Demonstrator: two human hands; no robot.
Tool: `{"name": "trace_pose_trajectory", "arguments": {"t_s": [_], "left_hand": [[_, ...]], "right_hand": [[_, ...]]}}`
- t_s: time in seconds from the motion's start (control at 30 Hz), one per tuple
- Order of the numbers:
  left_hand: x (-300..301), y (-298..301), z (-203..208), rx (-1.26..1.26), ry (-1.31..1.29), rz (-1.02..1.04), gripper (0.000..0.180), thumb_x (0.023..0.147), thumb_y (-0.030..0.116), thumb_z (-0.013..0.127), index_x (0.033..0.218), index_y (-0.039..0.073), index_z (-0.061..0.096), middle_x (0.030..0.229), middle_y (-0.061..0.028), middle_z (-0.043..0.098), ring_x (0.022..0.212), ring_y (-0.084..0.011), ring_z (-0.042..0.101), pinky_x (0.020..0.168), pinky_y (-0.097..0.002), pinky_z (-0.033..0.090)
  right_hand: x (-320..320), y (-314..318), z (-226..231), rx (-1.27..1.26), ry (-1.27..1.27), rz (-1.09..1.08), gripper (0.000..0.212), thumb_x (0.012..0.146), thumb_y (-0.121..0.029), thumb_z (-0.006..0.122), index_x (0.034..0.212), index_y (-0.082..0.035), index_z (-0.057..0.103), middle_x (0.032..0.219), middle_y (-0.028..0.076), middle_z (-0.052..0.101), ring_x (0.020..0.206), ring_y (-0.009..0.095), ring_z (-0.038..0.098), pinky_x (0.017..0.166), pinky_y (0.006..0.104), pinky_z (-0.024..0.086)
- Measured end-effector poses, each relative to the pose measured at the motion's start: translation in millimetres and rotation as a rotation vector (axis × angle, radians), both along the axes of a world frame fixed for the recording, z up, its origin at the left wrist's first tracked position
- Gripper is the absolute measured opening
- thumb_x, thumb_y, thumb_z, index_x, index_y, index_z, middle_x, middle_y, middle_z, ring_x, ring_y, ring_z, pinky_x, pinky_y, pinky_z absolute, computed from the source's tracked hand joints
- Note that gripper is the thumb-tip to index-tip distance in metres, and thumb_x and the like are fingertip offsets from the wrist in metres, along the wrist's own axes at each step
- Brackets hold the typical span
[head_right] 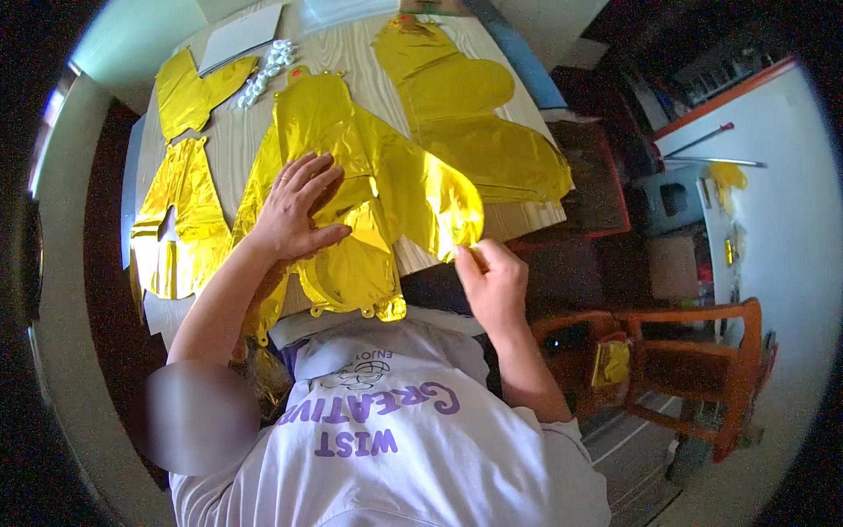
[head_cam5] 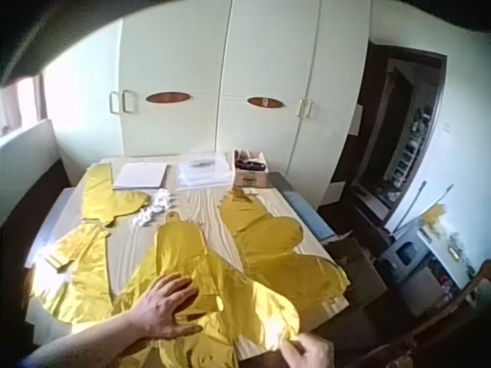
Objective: Manually folding gold foil balloons and placing them into clear plastic bags with instruction cards.
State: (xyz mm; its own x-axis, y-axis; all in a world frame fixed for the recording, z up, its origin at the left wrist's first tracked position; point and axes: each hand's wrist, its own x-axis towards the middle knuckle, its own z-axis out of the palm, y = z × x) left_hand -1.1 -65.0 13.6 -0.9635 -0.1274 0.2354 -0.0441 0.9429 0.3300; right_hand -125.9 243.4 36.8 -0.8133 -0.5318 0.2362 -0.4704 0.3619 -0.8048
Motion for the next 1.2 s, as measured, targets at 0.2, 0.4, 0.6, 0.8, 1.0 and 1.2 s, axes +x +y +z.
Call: {"name": "trace_pose_trajectory", "arguments": {"t_s": [0.2,0.4,0.6,0.8,1.0,1.2], "left_hand": [[2.0,-3.5,-4.9,-0.034,0.030,-0.014,0.092,0.067,0.053,0.080,0.140,0.004,0.052,0.152,-0.0159,0.044,0.145,-0.0365,0.034,0.122,-0.0511,0.023],[5.3,-11.7,-9.4,-0.108,-0.074,-0.050,0.093,0.056,0.020,0.080,0.140,-0.002,0.046,0.157,-0.0147,0.035,0.149,-0.0336,0.026,0.126,-0.0461,0.016],[5.6,-12.7,-11.3,-0.129,-0.024,-0.068,0.087,0.060,0.021,0.078,0.138,-0.002,0.048,0.156,-0.0153,0.036,0.148,-0.0341,0.027,0.125,-0.0467,0.018],[5.6,-12.8,-12.2,-0.052,0.080,-0.094,0.075,0.070,0.024,0.074,0.135,-0.003,0.050,0.154,-0.0165,0.038,0.147,-0.0355,0.030,0.124,-0.0483,0.019],[5.1,-19.9,-15.3,0.094,0.161,-0.136,0.064,0.077,0.020,0.072,0.135,0.001,0.052,0.154,-0.0163,0.040,0.146,-0.0377,0.031,0.122,-0.0487,0.025],[-3.9,-30.0,28.4,0.385,0.282,0.092,0.035,0.089,0.000,0.062,0.124,0.004,0.064,0.133,-0.0176,0.060,0.129,-0.0356,0.055,0.107,-0.0418,0.045]], "right_hand": [[26.0,-63.0,25.7,-0.022,0.598,0.708,0.016,0.082,-0.017,0.077,0.085,-0.007,0.065,0.099,0.011,0.065,0.098,0.030,0.063,0.092,0.0506,0.047],[-11.4,-78.6,23.3,-0.116,-0.015,0.909,0.016,0.090,-0.021,0.071,0.094,-0.005,0.071,0.122,0.012,0.069,0.113,0.028,0.066,0.109,0.0492,0.042],[-63.6,-116.8,-23.8,0.244,0.598,0.563,0.038,0.101,-0.026,0.057,0.131,-0.004,0.061,0.143,0.018,0.056,0.136,0.033,0.050,0.118,0.0501,0.031],[-56.0,-130.4,-32.4,0.350,0.593,0.682,0.054,0.104,-0.037,0.048,0.145,-0.001,0.048,0.153,0.017,0.045,0.146,0.034,0.036,0.122,0.0526,0.020],[-53.7,-131.1,-37.2,0.402,0.620,0.678,0.057,0.104,-0.039,0.048,0.147,-0.001,0.044,0.155,0.015,0.042,0.147,0.034,0.032,0.122,0.0539,0.019],[-53.4,-129.7,-35.0,0.386,0.609,0.684,0.058,0.101,-0.040,0.052,0.146,-0.004,0.045,0.154,0.015,0.042,0.147,0.036,0.032,0.122,0.0550,0.019]]}}
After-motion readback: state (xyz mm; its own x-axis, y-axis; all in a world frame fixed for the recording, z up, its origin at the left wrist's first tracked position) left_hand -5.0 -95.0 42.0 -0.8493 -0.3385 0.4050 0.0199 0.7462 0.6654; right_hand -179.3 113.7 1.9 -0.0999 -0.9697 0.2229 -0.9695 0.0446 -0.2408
